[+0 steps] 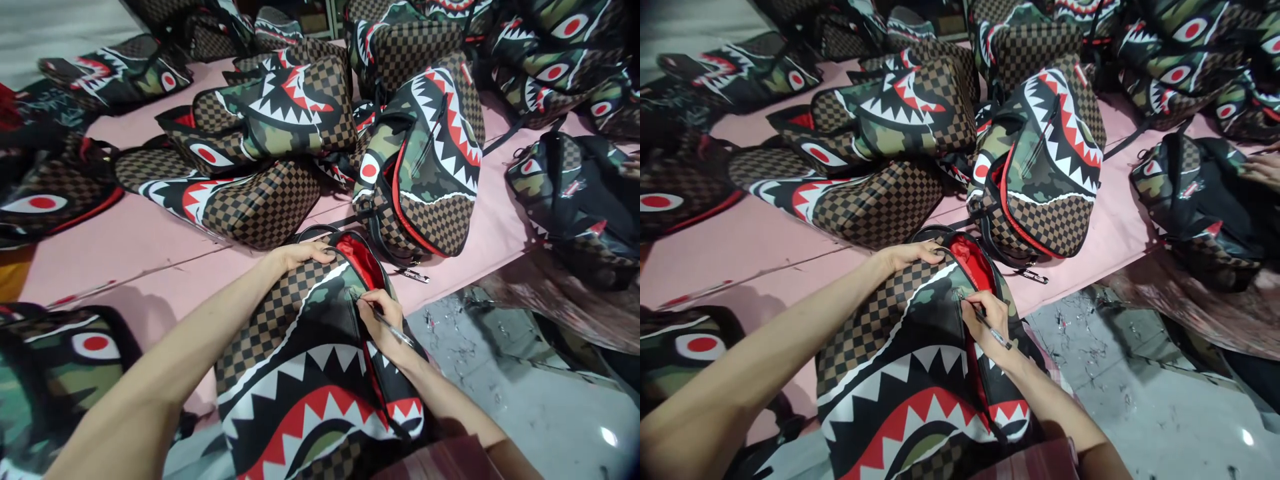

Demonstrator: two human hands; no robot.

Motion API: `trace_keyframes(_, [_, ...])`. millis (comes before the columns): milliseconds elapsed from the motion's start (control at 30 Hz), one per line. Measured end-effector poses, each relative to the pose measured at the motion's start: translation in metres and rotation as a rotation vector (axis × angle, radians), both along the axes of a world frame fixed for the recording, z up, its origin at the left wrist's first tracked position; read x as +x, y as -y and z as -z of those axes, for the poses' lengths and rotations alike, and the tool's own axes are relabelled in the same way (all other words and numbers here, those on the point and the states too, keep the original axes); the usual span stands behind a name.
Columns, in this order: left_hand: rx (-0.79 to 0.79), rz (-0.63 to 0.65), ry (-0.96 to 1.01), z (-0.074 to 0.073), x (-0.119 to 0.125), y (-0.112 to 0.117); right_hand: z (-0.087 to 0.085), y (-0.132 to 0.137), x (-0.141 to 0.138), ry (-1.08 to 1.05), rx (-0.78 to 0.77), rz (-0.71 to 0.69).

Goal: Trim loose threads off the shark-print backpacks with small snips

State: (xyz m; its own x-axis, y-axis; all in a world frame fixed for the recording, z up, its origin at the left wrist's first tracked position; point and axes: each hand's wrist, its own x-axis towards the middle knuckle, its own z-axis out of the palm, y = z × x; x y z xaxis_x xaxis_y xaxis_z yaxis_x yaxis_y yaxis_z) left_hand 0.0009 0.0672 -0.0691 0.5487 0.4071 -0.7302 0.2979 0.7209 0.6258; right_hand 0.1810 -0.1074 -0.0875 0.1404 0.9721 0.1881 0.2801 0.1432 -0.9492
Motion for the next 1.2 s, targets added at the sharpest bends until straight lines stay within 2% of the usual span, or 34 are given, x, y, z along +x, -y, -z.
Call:
trace_keyframes(133, [-0.022,-0.032,0.041,0.002,-0.002,0.002,0.003,0.000,-0.004,-0.003,-0.003,0.012])
trace_keyframes(300, [-0.028,-0.011,0.052,0.001,-0.002,0.002,0.007,-0.001,-0.006,0.006,0.011,0.010])
trace_keyframes(500, [-0.025,-0.027,0.084,0.003,-0.001,0.004,0.006,-0.002,-0.006,0.014,0.018,-0.006])
trace_keyframes(667, [-0.032,-0.025,0.069,0.001,0.001,0.005,0.005,-0.004,-0.008,-0.004,-0.066,0.024])
trace_keyframes(867, [-0.099,0.037,0.107,0.001,-0.002,0.011,0.007,-0.004,-0.008,-0.084,-0.186,0.024])
trace_keyframes(933, [-0.147,0.016,0.184,0.004,-0.003,0.016,0.003,0.000,-0.009,-0.132,-0.162,0.010])
trace_keyframes(1033, [-0.196,-0.037,0.306,0.010,-0.003,0.029,-0.003,0.010,-0.012,-0.215,-0.040,-0.006])
trace_keyframes(1133, [-0.207,-0.040,0.402,0.015,0.003,0.044,-0.007,0.021,-0.013,-0.229,0.122,-0.010])
trace_keyframes(1200, [-0.208,-0.054,0.428,0.017,0.011,0.051,-0.007,0.027,-0.011,-0.222,0.155,-0.017])
